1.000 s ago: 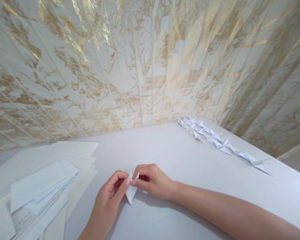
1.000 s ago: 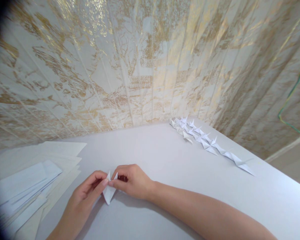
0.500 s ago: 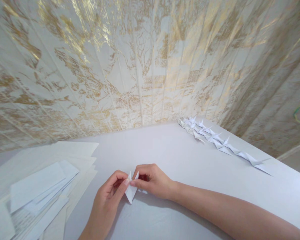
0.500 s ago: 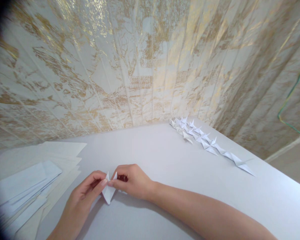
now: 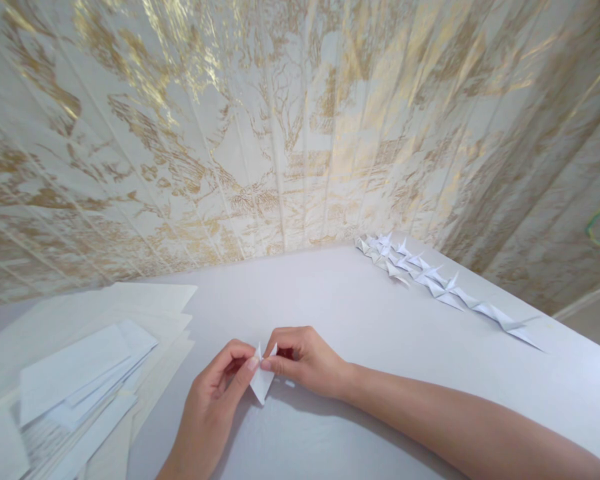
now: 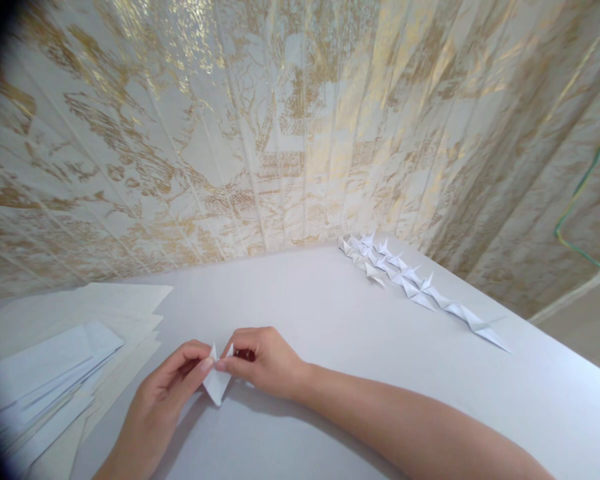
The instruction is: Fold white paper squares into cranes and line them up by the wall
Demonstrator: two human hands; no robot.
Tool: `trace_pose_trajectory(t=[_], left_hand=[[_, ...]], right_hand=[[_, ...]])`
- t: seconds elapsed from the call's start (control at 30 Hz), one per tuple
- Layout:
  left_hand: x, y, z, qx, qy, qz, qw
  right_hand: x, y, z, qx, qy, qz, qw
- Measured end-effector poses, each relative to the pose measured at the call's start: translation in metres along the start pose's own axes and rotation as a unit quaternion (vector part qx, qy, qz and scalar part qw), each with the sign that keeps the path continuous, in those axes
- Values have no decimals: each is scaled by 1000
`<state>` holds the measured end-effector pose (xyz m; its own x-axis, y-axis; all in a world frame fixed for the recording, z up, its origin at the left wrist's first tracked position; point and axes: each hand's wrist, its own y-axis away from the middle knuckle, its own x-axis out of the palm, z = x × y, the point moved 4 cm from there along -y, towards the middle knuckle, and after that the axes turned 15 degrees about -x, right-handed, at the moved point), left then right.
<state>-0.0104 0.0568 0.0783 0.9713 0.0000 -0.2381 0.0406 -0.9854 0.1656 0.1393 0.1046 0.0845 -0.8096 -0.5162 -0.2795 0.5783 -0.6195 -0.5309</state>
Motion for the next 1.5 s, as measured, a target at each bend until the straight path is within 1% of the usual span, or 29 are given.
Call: trace_pose_trajectory(t=[0.3, 0.53, 0.73, 0.9, 1.13, 1.33, 1.5], left_hand=[[0, 2, -2, 7, -12, -3, 1000], [-1, -1, 1, -8, -4, -7, 1000], [-2, -1, 3, -21, -5, -13, 1000], [-2, -3, 2, -43, -16, 3, 999], [1, -5, 7, -67, -25, 18, 997], [1, -4, 5, -45, -27, 14, 999], [-2, -3, 3, -33, -23, -2, 999]], right_hand=[[1, 1, -1, 2, -13, -1, 1000], [1, 1, -3, 0, -24, 1, 1000], [0, 1, -5, -7, -5, 19, 1000], [1, 2, -8, -25, 19, 44, 999], [2, 3, -10, -21, 30, 60, 997], [2, 2, -10, -24, 20, 50, 998], [1, 1, -8, -15, 5, 43, 999]])
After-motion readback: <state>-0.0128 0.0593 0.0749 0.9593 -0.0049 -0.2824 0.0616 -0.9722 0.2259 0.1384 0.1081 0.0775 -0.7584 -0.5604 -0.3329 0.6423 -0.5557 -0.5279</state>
